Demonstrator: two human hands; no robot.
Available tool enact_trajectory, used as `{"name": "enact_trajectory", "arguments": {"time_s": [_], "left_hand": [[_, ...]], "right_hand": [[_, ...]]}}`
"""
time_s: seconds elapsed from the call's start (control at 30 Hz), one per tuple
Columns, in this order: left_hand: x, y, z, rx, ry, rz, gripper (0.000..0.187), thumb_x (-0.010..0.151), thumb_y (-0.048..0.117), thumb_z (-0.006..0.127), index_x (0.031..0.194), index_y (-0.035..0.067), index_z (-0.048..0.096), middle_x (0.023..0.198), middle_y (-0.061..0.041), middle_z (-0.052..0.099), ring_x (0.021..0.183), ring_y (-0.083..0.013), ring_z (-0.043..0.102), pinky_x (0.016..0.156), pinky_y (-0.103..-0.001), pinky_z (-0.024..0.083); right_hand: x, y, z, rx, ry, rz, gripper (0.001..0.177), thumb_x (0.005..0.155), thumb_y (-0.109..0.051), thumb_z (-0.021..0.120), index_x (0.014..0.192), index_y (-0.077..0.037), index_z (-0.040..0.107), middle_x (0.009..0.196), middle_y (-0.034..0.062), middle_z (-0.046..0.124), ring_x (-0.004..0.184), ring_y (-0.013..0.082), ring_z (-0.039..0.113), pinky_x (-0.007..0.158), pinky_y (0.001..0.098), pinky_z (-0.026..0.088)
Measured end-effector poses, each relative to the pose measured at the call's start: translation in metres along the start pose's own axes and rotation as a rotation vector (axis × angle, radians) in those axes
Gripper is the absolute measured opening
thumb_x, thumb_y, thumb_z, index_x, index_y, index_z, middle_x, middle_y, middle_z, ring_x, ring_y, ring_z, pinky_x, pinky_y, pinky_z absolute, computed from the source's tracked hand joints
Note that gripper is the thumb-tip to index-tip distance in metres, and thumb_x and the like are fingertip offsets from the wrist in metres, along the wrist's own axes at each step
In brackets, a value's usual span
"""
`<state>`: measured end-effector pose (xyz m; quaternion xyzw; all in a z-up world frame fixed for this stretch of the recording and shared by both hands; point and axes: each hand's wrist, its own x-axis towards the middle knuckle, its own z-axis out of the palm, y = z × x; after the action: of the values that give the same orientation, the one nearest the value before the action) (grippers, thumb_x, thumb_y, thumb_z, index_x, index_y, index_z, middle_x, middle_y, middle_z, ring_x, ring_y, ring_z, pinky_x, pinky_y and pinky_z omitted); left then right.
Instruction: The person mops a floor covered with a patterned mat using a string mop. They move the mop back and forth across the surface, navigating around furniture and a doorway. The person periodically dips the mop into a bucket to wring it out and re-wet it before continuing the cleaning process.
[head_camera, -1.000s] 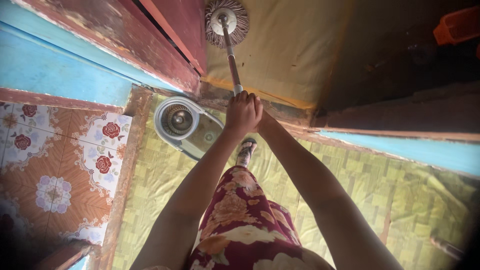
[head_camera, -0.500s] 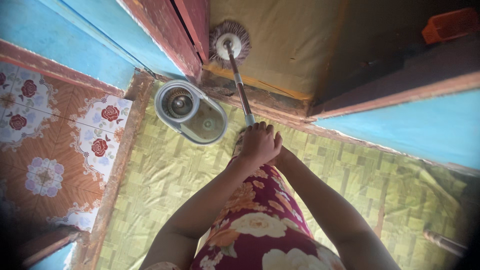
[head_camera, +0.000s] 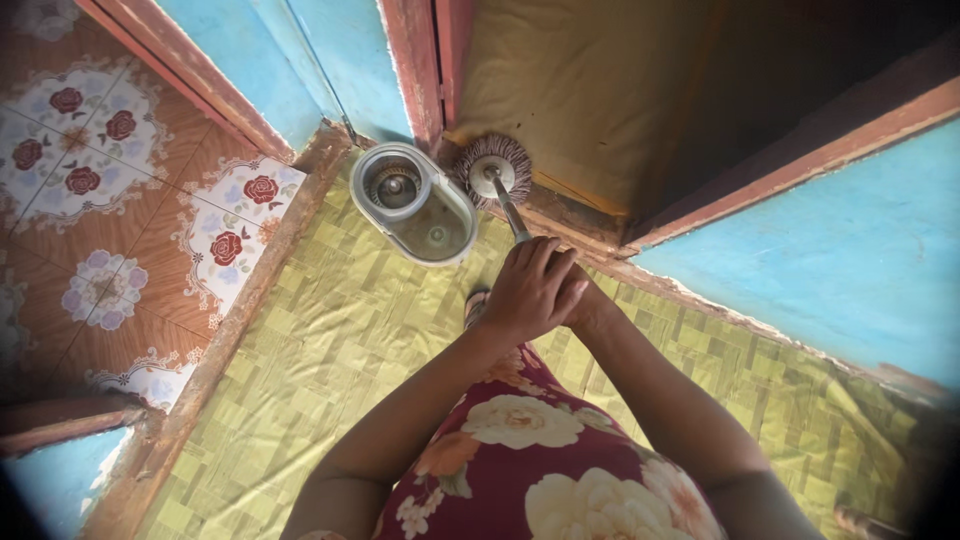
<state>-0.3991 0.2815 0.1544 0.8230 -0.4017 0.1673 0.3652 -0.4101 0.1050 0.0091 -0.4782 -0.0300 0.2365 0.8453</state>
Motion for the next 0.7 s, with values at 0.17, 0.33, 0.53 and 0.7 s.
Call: {"name": "enact_trajectory", "arguments": {"time_s": [0.17, 0.33, 0.53, 0.7], "left_hand": [[-0.011, -0.018, -0.003, 0.016, 0.046, 0.061, 0.035, 0.099, 0.026, 0.060, 0.125, 0.002, 0.064, 0.128, -0.018, 0.058, 0.123, -0.0376, 0.055, 0.106, -0.051, 0.043], [-0.002, -0.052, 0.006, -0.285, 0.066, 0.132, 0.029, 0.100, 0.011, 0.057, 0.126, 0.000, 0.061, 0.125, -0.016, 0.065, 0.120, -0.0344, 0.063, 0.107, -0.047, 0.050], [0.046, -0.125, -0.030, -0.341, 0.122, 0.270, 0.026, 0.096, 0.005, 0.053, 0.119, 0.000, 0.063, 0.115, -0.017, 0.070, 0.109, -0.0339, 0.069, 0.100, -0.047, 0.054], [0.082, -0.210, -0.079, -0.429, 0.159, 0.224, 0.021, 0.093, 0.007, 0.048, 0.103, 0.001, 0.066, 0.104, -0.016, 0.074, 0.100, -0.0324, 0.073, 0.094, -0.044, 0.058]], "right_hand": [[0.017, -0.014, 0.033, 0.700, 0.272, 0.208, 0.031, 0.107, -0.032, 0.044, 0.123, -0.009, 0.059, 0.118, 0.0116, 0.066, 0.106, 0.0222, 0.067, 0.091, 0.0376, 0.060], [0.043, -0.010, 0.041, 0.969, 0.180, 0.136, 0.033, 0.108, -0.032, 0.050, 0.129, -0.009, 0.060, 0.114, 0.0077, 0.067, 0.105, 0.0188, 0.067, 0.091, 0.0351, 0.059], [0.136, -0.002, 0.047, 1.133, 0.102, -0.043, 0.029, 0.115, -0.027, 0.051, 0.136, -0.009, 0.059, 0.115, 0.0050, 0.065, 0.107, 0.0148, 0.066, 0.095, 0.0294, 0.060], [0.223, -0.050, 0.108, 0.895, 0.198, 0.013, 0.042, 0.105, -0.043, 0.042, 0.119, -0.006, 0.056, 0.111, 0.0103, 0.065, 0.105, 0.0180, 0.068, 0.086, 0.0287, 0.061]]}}
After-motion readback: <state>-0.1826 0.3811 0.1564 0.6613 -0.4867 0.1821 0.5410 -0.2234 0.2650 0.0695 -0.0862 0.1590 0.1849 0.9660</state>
